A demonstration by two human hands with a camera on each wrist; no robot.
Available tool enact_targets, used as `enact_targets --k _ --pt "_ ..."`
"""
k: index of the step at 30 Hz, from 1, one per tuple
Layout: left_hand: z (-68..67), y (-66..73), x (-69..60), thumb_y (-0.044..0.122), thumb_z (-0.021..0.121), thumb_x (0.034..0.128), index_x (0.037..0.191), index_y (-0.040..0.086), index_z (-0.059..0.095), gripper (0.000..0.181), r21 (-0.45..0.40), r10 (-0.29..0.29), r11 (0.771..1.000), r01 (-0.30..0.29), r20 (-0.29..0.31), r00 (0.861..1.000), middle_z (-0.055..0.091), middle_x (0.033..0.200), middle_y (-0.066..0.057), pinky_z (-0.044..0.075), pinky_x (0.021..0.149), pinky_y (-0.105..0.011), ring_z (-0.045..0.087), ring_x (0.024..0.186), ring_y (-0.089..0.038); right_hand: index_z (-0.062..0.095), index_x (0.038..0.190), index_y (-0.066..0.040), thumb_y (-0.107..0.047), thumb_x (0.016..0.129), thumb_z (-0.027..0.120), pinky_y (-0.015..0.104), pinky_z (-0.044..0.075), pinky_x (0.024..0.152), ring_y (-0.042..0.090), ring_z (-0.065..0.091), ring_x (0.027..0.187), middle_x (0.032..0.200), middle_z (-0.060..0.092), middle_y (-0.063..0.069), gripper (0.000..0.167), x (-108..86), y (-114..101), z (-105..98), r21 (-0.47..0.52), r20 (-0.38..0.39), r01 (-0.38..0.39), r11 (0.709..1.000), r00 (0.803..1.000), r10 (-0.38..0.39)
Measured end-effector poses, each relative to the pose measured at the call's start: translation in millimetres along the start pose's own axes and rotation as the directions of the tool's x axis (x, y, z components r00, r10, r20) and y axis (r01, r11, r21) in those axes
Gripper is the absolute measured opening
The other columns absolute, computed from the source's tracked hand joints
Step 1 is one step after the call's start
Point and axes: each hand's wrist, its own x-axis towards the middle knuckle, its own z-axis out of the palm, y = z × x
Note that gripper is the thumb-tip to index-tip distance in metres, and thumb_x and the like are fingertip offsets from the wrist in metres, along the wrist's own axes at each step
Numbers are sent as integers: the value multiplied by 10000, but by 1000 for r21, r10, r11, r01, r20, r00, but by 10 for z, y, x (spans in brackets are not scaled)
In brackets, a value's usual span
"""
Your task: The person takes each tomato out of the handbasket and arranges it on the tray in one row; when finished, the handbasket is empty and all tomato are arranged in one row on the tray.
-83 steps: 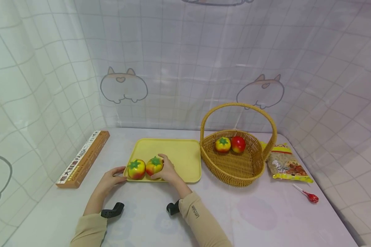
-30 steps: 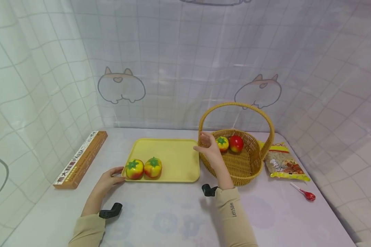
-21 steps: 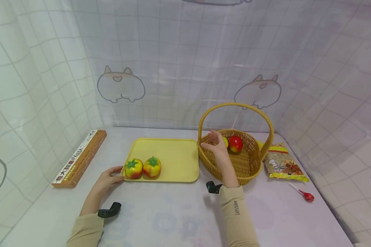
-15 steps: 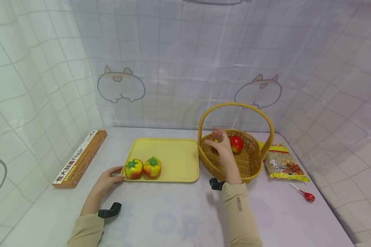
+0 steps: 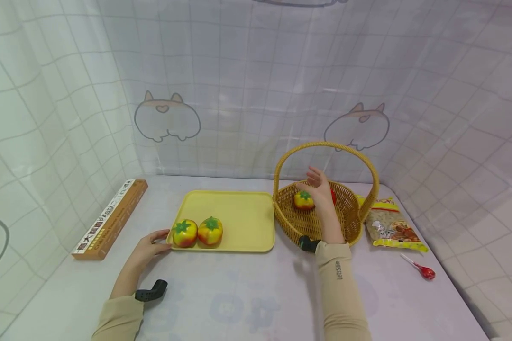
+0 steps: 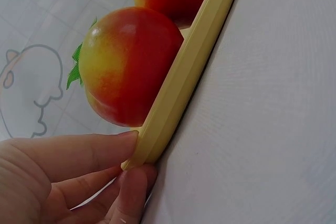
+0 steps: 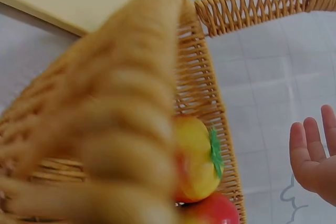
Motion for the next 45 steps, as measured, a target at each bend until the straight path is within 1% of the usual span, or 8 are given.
enact_targets --k 4,9,16,23,29,37,41,45 --pt "-9 11 -1 76 638 814 1354 -6 397 596 -4 3 1000 -3 -3 1000 415 1352 -244 407 975 -457 460 1100 -322 268 1443 -135 -68 866 614 435 234 1095 283 241 1347 1469 251 156 675 27 -44 -39 5 -13 9 1000 1000 -9" --pt "-11 20 4 75 638 810 1353 -7 397 599 2 5 1000 -5 -3 1000 414 1351 -246 397 980 -470 445 1120 -334 274 1441 -138 -101 865 625 460 224 1095 313 239 1348 1461 264 164 675 60 -68 -76 -38 -24 43 998 999 -43" --pt "-12 -5 0 74 629 813 1354 -3 399 593 15 1 1000 -1 -8 1000 411 1361 -242 360 1003 -498 410 1180 -354 237 1447 -75 -10 869 579 468 205 1101 328 217 1354 1468 237 195 675 24 -187 -74 -4 -28 21 1000 999 -21" --pt "-16 -10 6 96 635 819 1351 -3 400 590 26 2 1000 -1 -10 1000 407 1361 -246 359 1000 -505 408 1181 -363 243 1452 -102 -60 868 610 451 226 1097 310 233 1348 1477 236 174 692 218 30 -181 -31 -44 1 1000 999 -3" --pt "-12 -18 2 94 635 822 1347 1 406 581 12 -7 1000 7 -11 1000 402 1362 -246 327 1018 -523 389 1201 -371 249 1446 -73 -45 874 595 470 229 1089 342 223 1346 1470 234 210 669 320 164 -222 -49 -35 -16 999 999 14" --pt "-17 -13 -14 94 630 825 1348 4 407 576 3 -6 1000 6 -11 1000 402 1363 -246 320 1022 -528 393 1194 -367 220 1463 -88 -64 879 594 494 201 1094 341 216 1353 1492 213 192 693 375 263 -240 -103 7 -70 992 997 71" --pt "-11 -15 -7 84 639 815 1342 3 416 578 5 0 1000 0 -20 1000 419 1353 -245 352 1006 -509 417 1171 -352 186 1476 -107 -66 876 599 502 177 1101 331 151 1381 1516 164 169 729 394 298 -232 -107 30 -100 989 994 104" --pt "-6 -15 3 81 648 810 1338 0 421 581 5 11 1000 -11 -25 1000 433 1342 -245 387 983 -483 450 1135 -331 146 1487 -131 -52 879 587 497 201 1095 329 97 1393 1530 111 154 755 417 328 -213 -111 72 -118 987 989 127"
